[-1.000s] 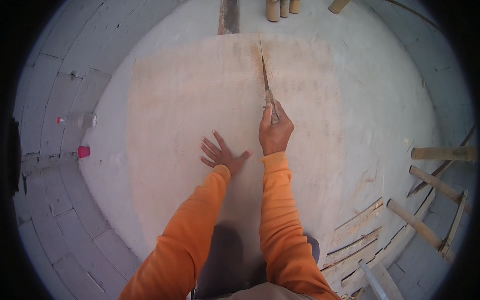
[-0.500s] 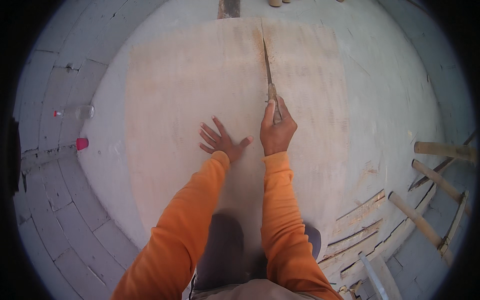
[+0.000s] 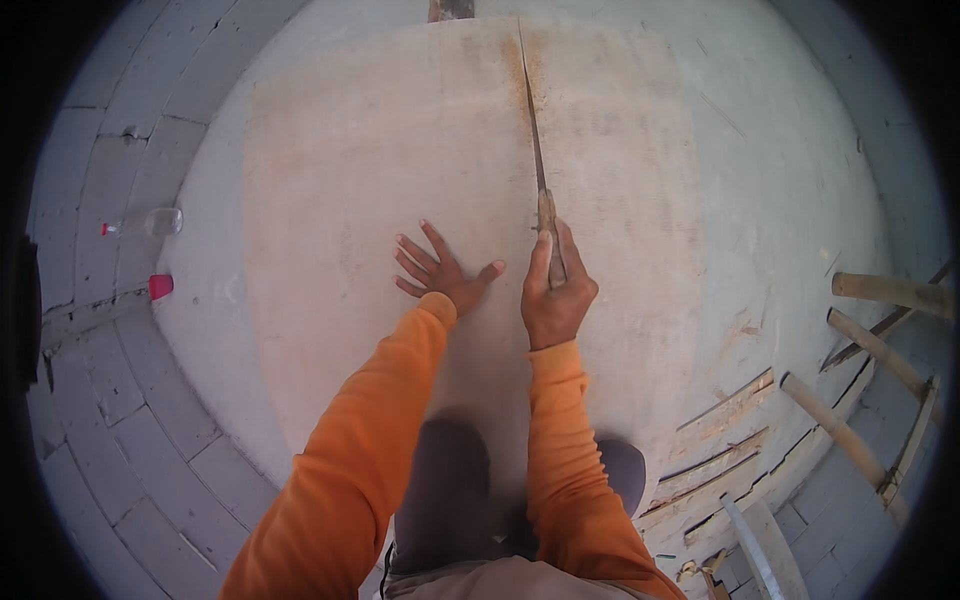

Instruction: The person saws a piece of plywood in half using a hand saw while kneeling on the floor, then stands up and picks up a metal rod.

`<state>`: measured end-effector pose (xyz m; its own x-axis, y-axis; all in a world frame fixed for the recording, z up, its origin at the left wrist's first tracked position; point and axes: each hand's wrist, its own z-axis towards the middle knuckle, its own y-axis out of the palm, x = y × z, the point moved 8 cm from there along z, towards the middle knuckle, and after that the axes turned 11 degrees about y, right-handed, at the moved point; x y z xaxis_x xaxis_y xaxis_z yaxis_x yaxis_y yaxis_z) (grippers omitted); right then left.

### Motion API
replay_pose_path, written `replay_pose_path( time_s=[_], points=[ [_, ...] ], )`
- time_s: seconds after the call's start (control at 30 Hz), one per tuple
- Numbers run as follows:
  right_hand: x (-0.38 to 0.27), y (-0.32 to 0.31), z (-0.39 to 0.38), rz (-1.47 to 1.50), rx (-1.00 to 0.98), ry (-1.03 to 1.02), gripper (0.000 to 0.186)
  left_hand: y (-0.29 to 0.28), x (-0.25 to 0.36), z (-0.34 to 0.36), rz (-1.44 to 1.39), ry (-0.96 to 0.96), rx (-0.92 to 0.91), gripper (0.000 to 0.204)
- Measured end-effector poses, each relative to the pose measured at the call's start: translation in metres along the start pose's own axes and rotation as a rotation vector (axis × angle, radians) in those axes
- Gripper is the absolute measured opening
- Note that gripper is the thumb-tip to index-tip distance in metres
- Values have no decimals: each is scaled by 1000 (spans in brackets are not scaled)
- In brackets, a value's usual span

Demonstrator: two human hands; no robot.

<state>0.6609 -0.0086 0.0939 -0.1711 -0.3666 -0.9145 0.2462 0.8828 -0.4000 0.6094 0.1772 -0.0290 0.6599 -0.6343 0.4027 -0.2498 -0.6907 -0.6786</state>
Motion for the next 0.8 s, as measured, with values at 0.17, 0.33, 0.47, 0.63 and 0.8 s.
replay_pose_path(
  time_s=[0.17,0.33,0.47,0.63,0.8],
  points=[
    [7,-40,-70,15,46,-46,30,-8,-11,-5,4,-25,3,150],
    [-17,25,56,-21,-16,9,29,5,7,6,13,23,10,151],
    [8,-10,-18,4,13,46,29,7,-5,8,25,-1,-2,151],
    [14,-28,-63,60,39,25,30,-16,-11,-7,7,-19,17,148],
    [-13,34,78,78,5,20,31,-1,15,6,3,19,-11,148]
  ],
)
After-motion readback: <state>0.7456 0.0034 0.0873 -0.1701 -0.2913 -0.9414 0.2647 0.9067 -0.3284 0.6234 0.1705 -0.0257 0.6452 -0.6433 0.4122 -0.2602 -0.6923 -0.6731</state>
